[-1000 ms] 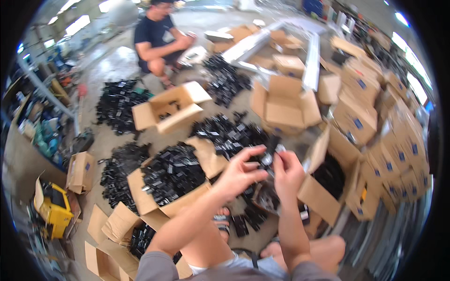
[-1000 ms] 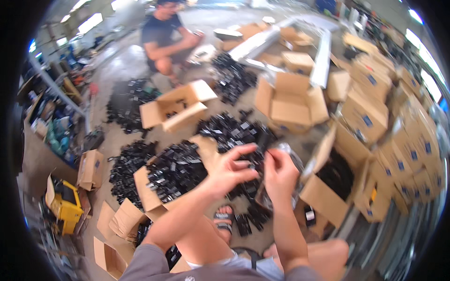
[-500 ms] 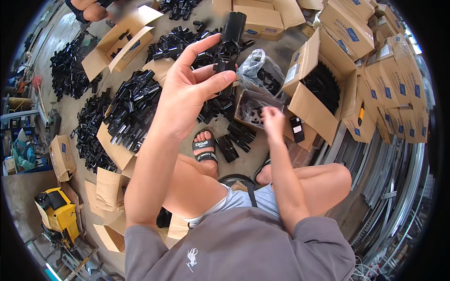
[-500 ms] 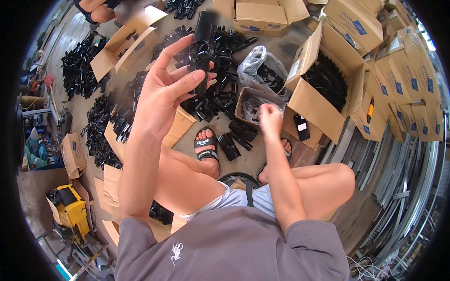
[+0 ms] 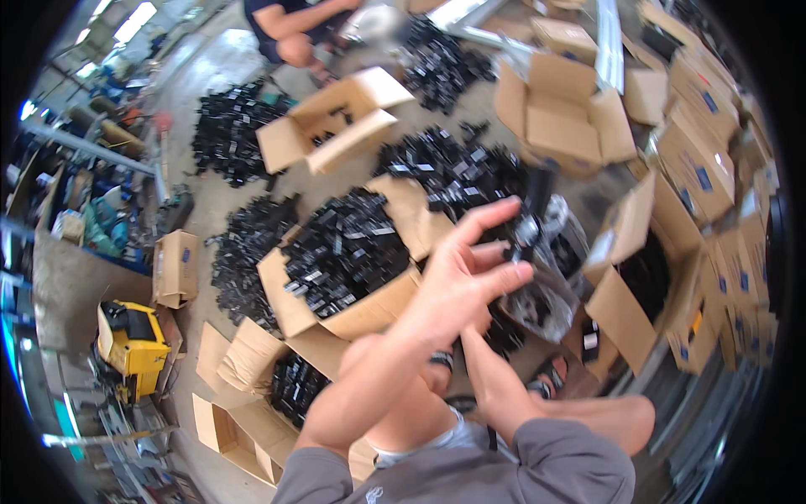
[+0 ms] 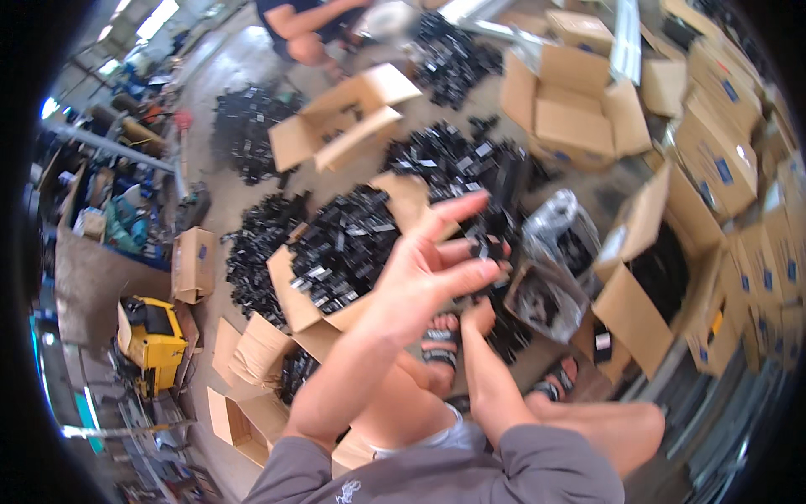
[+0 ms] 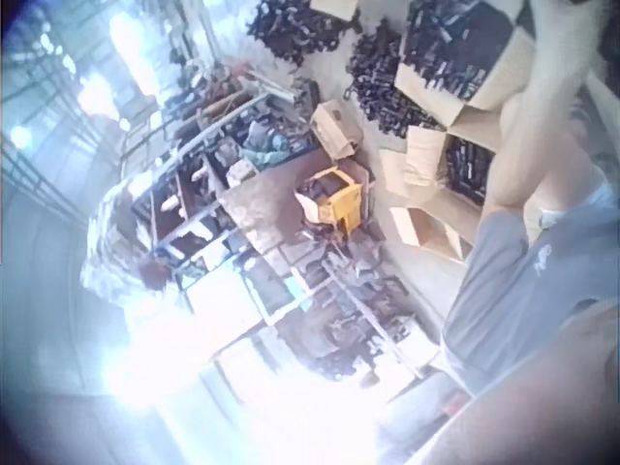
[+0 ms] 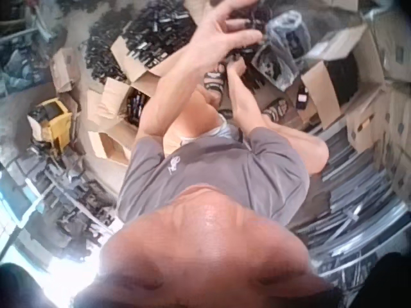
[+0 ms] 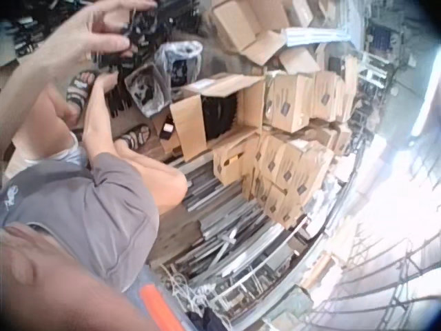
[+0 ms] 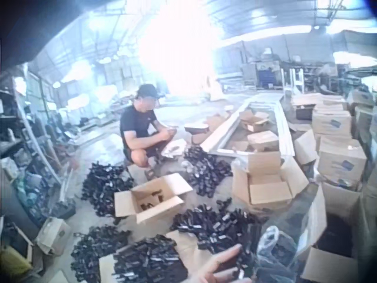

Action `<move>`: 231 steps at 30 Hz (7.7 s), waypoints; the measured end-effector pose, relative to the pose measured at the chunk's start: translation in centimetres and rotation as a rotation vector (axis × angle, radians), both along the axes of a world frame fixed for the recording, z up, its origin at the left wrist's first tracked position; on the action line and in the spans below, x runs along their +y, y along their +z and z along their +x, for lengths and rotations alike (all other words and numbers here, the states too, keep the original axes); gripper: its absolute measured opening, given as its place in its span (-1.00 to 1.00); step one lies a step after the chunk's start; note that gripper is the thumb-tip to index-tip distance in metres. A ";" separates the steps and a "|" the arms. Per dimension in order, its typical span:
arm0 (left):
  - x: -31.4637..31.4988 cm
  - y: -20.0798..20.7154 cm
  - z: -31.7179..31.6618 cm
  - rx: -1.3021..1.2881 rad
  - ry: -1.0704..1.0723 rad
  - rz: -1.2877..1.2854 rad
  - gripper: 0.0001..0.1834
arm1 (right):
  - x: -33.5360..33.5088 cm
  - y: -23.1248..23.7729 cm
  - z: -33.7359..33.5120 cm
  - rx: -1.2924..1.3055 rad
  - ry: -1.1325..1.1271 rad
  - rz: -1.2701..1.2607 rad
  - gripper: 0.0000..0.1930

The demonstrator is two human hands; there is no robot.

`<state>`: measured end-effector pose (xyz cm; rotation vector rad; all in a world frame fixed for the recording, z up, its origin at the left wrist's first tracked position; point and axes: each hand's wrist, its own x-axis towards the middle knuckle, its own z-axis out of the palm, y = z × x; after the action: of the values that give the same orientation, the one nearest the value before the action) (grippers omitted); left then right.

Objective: The person assembles small black plastic components by hand while sitting on the floor among several boxes. They pick up a cylindrical black piece, slide a smaller attachment onto it, and place the completed assembly into a small bag.

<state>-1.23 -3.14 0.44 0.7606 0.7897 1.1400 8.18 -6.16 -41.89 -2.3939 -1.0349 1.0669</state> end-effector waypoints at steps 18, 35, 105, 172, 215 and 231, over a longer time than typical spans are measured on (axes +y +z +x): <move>0.2 -0.4 -0.3 -0.002 -0.037 -0.014 -0.22 | 0.7 1.1 0.3 0.064 -0.075 0.142 -0.72; -0.6 0.1 3.8 0.026 -0.121 0.091 -0.16 | 5.0 39.0 12.0 0.932 0.088 1.160 -0.81; -1.6 -0.8 4.4 0.133 -0.119 0.114 -0.23 | 4.2 37.7 11.3 0.799 0.067 1.222 -0.90; -2.5 -3.2 5.1 0.245 -0.124 0.277 -0.24 | 3.7 31.9 11.5 0.261 0.039 1.291 -0.50; -17.4 -12.2 -24.9 1.584 0.539 -0.271 -0.33 | 0.1 8.1 15.8 0.675 -0.072 0.087 -0.68; -41.3 -25.9 -32.4 1.574 0.651 -0.787 -0.23 | -1.6 8.1 13.5 0.592 0.111 -0.022 -0.71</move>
<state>-33.58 -44.46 -25.46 0.6084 2.7462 0.4269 21.71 -7.78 -33.81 -1.8535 -0.9386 1.6890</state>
